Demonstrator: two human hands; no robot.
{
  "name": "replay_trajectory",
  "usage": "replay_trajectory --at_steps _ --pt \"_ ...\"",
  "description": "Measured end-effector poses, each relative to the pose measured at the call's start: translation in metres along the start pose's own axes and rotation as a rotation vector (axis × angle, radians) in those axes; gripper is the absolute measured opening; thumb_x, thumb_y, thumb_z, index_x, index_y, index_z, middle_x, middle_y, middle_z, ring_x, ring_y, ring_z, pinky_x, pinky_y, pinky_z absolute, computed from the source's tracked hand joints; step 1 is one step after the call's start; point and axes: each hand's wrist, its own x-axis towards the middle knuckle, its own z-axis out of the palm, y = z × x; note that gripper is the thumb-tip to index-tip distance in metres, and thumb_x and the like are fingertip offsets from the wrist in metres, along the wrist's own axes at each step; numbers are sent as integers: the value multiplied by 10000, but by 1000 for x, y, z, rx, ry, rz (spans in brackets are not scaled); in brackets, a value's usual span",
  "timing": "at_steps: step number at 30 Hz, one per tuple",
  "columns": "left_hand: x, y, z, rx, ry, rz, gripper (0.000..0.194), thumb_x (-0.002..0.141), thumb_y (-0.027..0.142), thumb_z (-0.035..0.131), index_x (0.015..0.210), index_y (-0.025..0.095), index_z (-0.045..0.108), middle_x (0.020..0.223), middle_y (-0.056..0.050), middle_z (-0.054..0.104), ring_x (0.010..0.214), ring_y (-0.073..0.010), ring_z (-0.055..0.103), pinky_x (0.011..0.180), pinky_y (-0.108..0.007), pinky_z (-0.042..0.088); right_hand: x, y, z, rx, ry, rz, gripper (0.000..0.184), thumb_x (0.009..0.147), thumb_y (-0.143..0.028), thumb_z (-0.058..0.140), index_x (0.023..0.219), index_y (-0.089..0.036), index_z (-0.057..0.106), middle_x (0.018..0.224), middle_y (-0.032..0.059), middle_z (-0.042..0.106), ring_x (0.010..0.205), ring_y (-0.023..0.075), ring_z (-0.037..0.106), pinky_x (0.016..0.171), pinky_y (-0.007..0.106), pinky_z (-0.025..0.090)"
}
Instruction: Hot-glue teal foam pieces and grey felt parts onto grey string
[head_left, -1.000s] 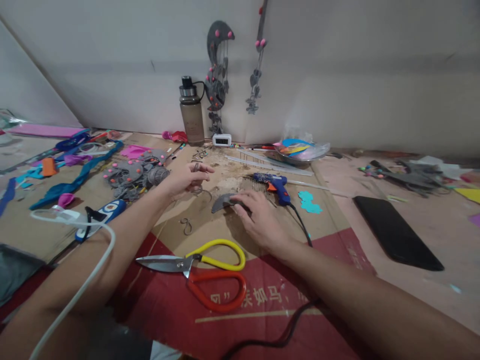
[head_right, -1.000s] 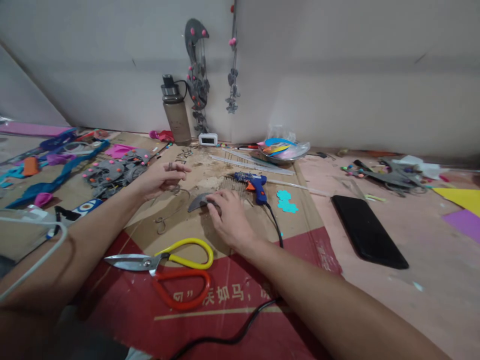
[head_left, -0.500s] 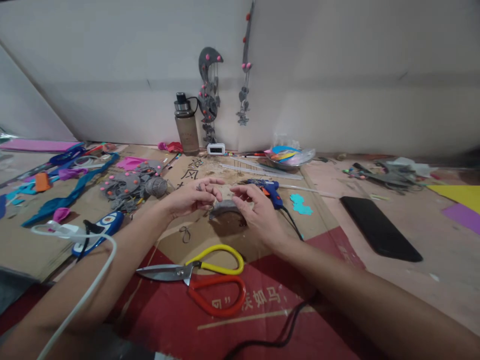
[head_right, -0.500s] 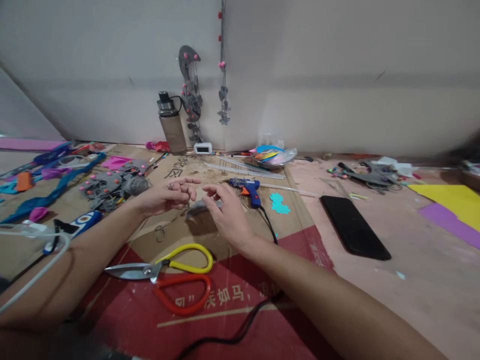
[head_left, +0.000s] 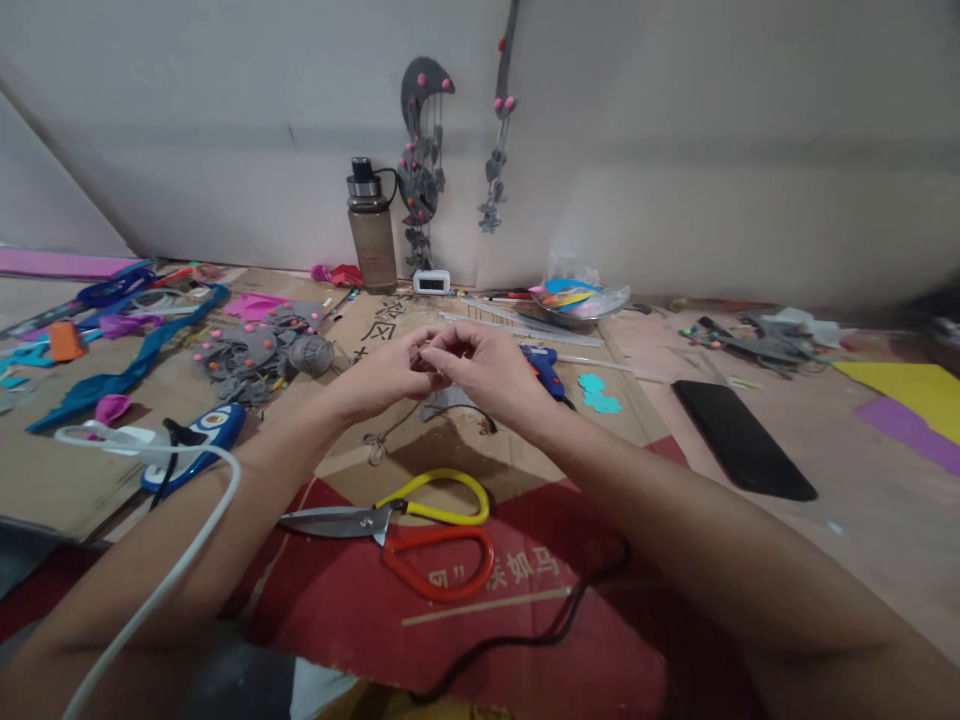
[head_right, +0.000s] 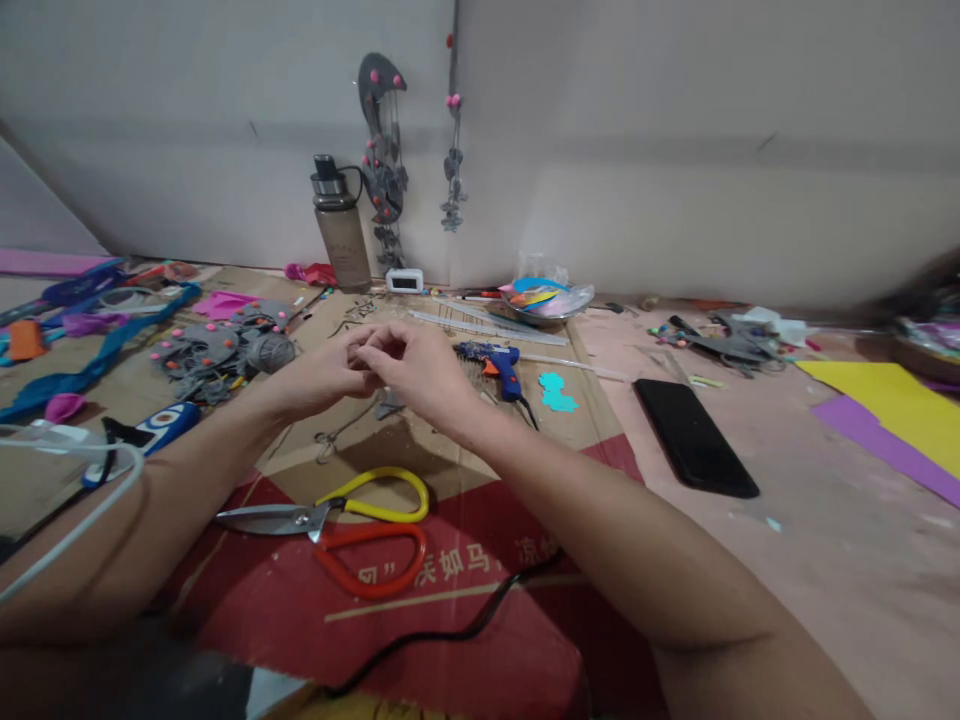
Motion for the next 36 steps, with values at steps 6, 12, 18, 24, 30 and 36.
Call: replay_trajectory --at_steps 6,12,18,24,30,36 --pt "-4 9 3 -312 -59 -100 199 720 225 626 893 149 560 782 -9 579 558 -55 462 492 -189 354 -5 1 -10 189 18 70 233 797 -392 589 713 -174 605 625 -11 593 587 101 524 587 244 421" --pt "-4 6 7 -269 -118 -104 186 795 312 599 786 126 594 617 1 554 474 -52 441 415 -178 304 -16 12 -17 121 107 55 252 760 -430 632 734 -179 632 698 2 625 646 116 540 629 260 426" --pt "-3 5 12 -266 -83 -116 215 795 339 611 745 133 571 601 3 568 459 -50 443 406 -170 305 -22 21 -23 97 73 62 188 771 -361 622 784 -175 649 745 4 643 702 124 565 675 265 434" --pt "-1 -1 13 -236 -95 -130 238 799 355 610 746 126 580 577 6 557 457 -50 447 405 -164 312 -26 26 -25 97 49 75 144 779 -316 604 787 -182 656 754 0 656 705 123 577 681 265 440" --pt "-2 -2 14 -322 -112 -142 269 828 383 577 771 120 565 701 -42 636 455 -47 492 389 -157 340 -25 27 -23 104 88 88 204 766 -381 619 765 -178 635 737 0 625 693 123 549 660 260 428" --pt "-1 -2 16 -432 -48 -150 264 799 366 621 752 123 527 727 -55 654 501 -76 571 375 -149 378 -26 30 -19 165 119 115 192 750 -367 636 730 -177 616 699 -7 597 659 116 522 635 254 417"
